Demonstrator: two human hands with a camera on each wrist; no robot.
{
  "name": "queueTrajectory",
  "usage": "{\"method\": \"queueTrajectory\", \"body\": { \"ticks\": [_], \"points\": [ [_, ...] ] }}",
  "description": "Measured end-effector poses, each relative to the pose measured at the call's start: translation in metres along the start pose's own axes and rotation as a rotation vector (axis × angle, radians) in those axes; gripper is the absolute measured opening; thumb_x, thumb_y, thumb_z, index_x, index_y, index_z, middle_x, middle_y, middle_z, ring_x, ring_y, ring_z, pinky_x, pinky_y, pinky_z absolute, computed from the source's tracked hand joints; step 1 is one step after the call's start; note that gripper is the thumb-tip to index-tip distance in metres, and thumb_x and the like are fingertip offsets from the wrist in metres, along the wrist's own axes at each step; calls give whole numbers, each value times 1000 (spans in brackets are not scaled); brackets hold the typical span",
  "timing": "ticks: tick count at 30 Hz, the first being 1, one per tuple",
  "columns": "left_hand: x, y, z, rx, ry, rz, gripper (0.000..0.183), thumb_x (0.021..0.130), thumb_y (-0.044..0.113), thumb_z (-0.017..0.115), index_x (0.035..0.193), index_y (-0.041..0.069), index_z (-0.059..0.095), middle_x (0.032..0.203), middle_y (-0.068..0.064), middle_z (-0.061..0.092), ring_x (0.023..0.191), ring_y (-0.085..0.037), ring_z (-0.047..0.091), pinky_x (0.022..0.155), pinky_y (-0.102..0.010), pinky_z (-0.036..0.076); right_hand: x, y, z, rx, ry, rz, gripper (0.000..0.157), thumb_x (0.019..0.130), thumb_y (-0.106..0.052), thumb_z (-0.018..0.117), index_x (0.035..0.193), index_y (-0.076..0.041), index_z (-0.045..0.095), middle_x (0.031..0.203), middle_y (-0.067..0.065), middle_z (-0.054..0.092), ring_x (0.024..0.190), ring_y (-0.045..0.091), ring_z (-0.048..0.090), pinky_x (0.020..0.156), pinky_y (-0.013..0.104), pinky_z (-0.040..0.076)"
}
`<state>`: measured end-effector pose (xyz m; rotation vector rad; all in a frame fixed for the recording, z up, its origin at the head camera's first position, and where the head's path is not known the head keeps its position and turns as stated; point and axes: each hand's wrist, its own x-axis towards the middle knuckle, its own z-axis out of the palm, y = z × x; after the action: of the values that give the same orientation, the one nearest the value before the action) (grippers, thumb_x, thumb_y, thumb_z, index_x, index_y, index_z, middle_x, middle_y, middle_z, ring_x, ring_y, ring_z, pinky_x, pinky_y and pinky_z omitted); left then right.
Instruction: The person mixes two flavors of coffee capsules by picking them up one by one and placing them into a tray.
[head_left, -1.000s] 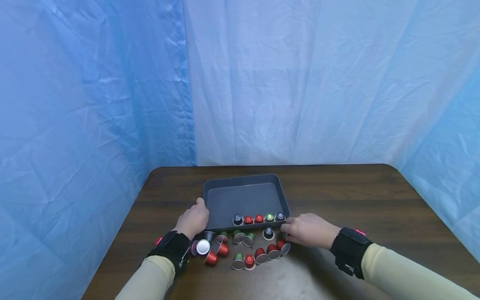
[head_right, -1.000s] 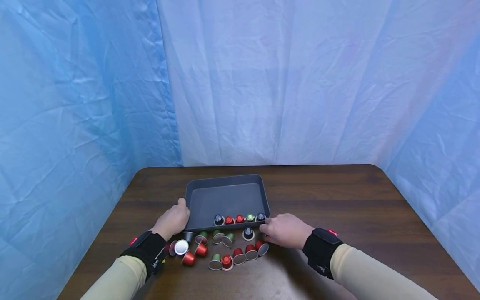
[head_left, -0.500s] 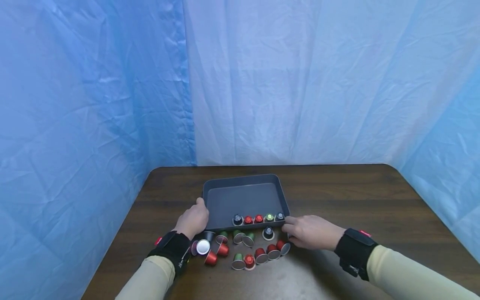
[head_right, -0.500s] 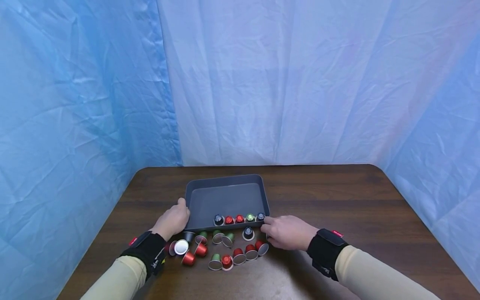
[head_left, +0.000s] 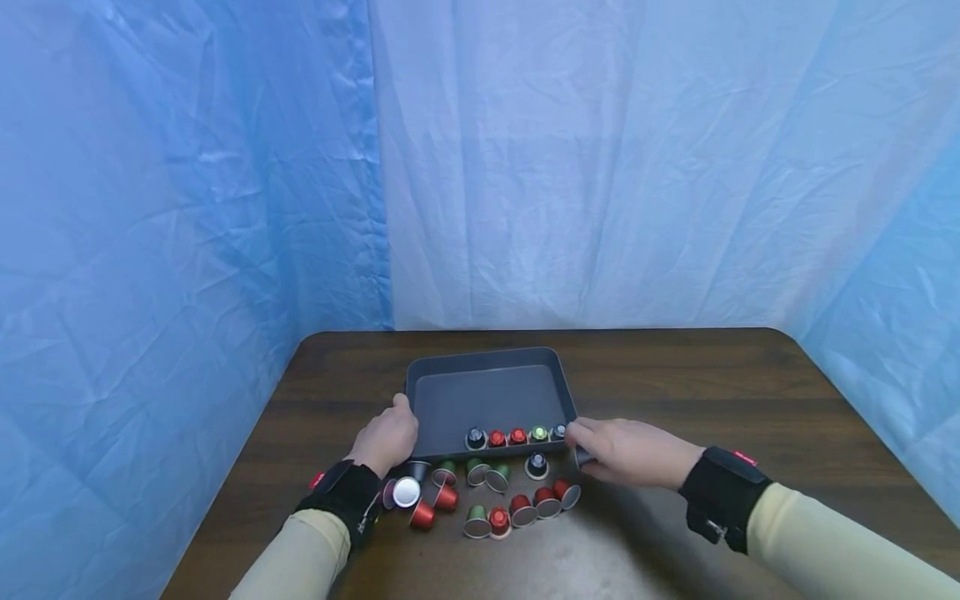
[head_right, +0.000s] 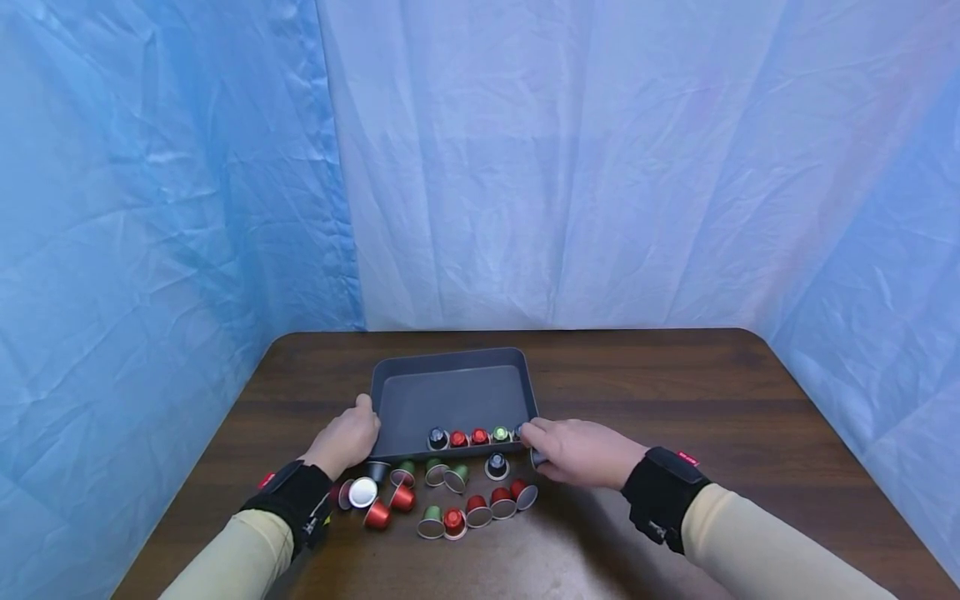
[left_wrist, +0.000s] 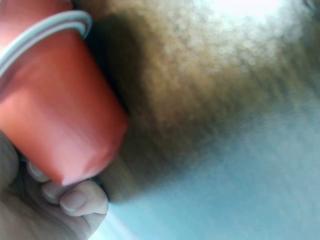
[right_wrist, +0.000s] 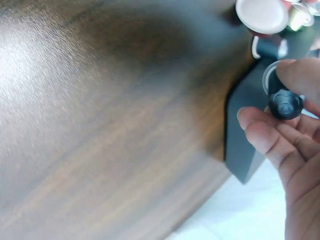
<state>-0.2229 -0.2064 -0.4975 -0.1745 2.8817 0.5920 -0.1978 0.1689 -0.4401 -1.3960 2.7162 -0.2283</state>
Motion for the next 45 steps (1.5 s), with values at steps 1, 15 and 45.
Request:
{"method": "queueTrajectory", "body": {
  "ticks": [1, 15, 45],
  "points": [
    [0, 0, 0, 1, 1, 1, 36, 107, 25, 52, 128, -1, 41, 86, -13, 63, 79, -27, 67, 77, -48, 57, 0, 0, -2, -5, 7, -5, 36, 87, -20, 84, 106, -17, 53, 88, -11, 53, 70, 1, 51, 64, 21, 48],
    [2, 0, -1, -4, -9, -6, 36, 107, 25, 50, 130, -2, 40, 85, -13, 63, 78, -27, 67, 74, -46, 56, 6, 1, -29, -76, 40, -47, 27, 85, -13, 84, 110, -11, 74, 94, -5, 57, 78, 2, 54, 73, 24, 54],
    [0, 0, 0, -17, -21, -28, 41, 107, 26, 53, 133, -2, 38, 88, -13, 63, 80, -26, 67, 78, -48, 57, 53, -1, -78, -104, -89, -53, 24, 85, -8, 83, 109, -11, 79, 89, 1, 58, 75, 6, 54, 67, 20, 50]
  ]
}}
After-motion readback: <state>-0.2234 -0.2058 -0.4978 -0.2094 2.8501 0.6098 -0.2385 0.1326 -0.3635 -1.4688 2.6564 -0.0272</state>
